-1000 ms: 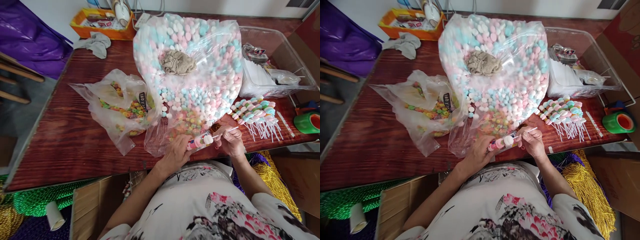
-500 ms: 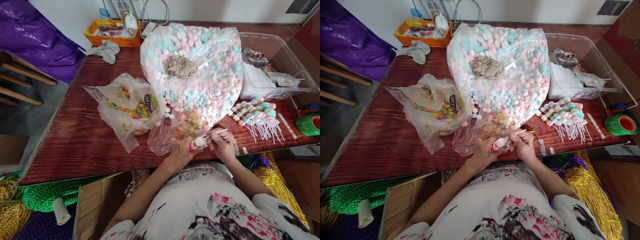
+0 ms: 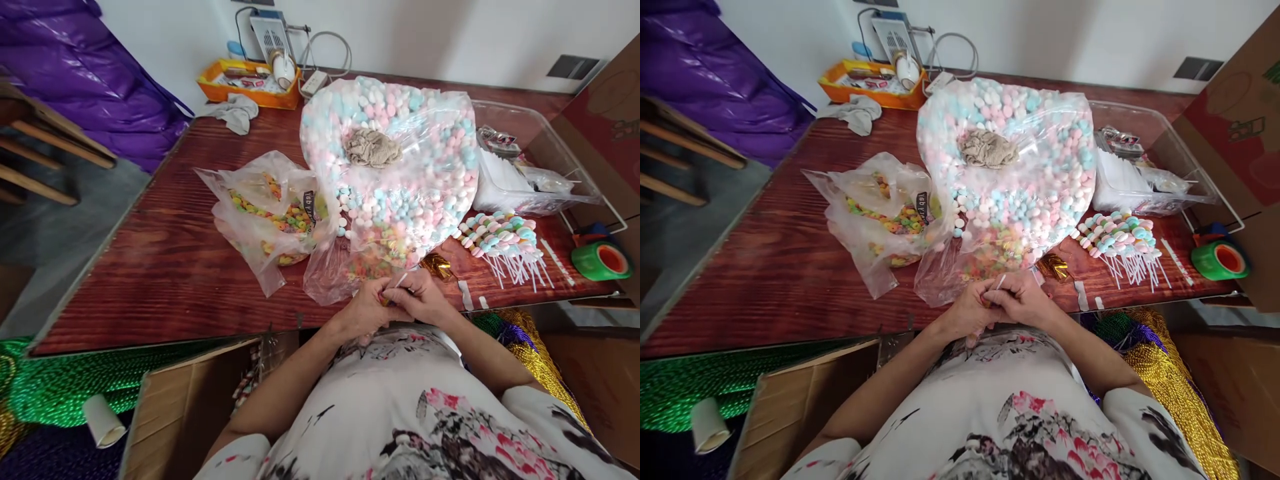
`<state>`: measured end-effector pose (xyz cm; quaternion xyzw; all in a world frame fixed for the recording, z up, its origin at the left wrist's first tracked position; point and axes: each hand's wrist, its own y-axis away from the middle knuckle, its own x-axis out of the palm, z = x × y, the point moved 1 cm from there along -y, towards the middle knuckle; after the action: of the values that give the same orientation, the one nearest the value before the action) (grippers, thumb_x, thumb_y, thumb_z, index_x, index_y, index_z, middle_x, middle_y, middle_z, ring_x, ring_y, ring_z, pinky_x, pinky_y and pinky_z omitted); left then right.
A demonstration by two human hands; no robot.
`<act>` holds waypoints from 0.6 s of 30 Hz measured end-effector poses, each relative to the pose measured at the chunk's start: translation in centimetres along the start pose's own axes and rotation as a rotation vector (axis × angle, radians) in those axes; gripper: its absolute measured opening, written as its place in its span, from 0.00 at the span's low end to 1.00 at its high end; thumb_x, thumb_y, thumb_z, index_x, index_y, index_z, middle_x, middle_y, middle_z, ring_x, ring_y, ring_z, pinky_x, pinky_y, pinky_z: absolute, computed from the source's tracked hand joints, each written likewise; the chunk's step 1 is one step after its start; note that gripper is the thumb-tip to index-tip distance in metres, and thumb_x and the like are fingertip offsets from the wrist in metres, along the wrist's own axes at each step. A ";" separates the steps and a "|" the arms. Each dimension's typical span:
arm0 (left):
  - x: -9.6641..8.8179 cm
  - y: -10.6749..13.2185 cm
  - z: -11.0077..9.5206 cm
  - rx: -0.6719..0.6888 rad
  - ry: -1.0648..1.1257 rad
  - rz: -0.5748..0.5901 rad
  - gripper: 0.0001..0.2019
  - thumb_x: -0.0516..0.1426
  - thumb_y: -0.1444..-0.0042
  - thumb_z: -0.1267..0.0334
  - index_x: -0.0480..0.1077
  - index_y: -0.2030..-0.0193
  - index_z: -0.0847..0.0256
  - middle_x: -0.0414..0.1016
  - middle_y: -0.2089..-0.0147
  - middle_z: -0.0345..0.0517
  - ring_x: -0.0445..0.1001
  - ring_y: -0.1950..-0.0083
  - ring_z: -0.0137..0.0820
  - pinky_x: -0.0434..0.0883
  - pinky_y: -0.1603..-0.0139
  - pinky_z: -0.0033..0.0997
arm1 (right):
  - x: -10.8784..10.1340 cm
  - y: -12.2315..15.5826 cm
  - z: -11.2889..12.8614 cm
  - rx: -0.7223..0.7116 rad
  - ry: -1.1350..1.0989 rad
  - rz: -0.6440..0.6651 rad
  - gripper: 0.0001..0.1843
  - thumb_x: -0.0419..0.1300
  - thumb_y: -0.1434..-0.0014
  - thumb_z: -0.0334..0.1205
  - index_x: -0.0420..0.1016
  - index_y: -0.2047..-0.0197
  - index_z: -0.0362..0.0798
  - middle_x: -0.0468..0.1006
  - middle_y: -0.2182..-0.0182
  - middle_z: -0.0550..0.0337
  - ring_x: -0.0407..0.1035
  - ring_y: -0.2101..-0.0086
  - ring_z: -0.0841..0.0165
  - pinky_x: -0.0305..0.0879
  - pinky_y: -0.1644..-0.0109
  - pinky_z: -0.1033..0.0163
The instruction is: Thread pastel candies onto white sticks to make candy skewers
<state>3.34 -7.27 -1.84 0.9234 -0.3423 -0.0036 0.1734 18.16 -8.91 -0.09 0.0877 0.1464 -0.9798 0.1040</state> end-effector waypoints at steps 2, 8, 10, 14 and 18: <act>-0.3 0.5 0.0 0.014 0.006 -0.001 0.24 0.73 0.63 0.59 0.73 0.60 0.64 0.67 0.80 0.31 0.62 0.84 0.21 0.60 0.85 0.21 | 0.9 0.1 -0.2 0.013 0.012 -0.007 0.13 0.64 0.40 0.42 0.77 0.75 0.48 0.77 0.78 0.63 0.68 0.77 0.74 0.64 0.70 0.68; -2.5 2.8 -0.6 0.055 0.260 0.234 0.26 0.68 0.52 0.50 0.72 0.50 0.62 0.71 0.77 0.36 0.66 0.82 0.23 0.64 0.80 0.22 | -0.2 -0.1 1.6 0.151 -0.227 0.053 0.14 0.66 0.42 0.47 0.79 0.73 0.47 0.75 0.79 0.62 0.67 0.77 0.73 0.64 0.72 0.67; -2.9 3.1 -0.8 0.083 0.284 0.232 0.21 0.65 0.47 0.47 0.75 0.58 0.65 0.73 0.75 0.42 0.70 0.77 0.25 0.67 0.76 0.24 | -0.7 -0.5 2.9 0.144 -0.248 0.066 0.12 0.67 0.43 0.47 0.80 0.72 0.47 0.75 0.78 0.62 0.66 0.77 0.73 0.65 0.71 0.66; -2.2 2.9 -0.7 0.136 0.353 0.061 0.20 0.68 0.52 0.48 0.76 0.67 0.65 0.75 0.76 0.43 0.70 0.79 0.25 0.66 0.78 0.24 | -0.8 -1.1 4.2 0.085 -0.233 -0.079 0.12 0.68 0.44 0.48 0.78 0.70 0.48 0.71 0.77 0.65 0.60 0.78 0.75 0.59 0.74 0.68; -0.7 2.7 -0.9 0.239 0.442 -0.090 0.18 0.68 0.53 0.49 0.74 0.68 0.63 0.68 0.82 0.35 0.59 0.87 0.21 0.54 0.88 0.21 | 0.0 -1.0 3.9 -0.051 -0.091 -0.063 0.17 0.62 0.38 0.47 0.75 0.75 0.48 0.71 0.78 0.63 0.62 0.77 0.73 0.60 0.70 0.66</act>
<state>1.19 -8.43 -0.17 0.9301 -0.2528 0.2310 0.1332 17.41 -9.15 3.85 0.0355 0.1691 -0.9815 0.0821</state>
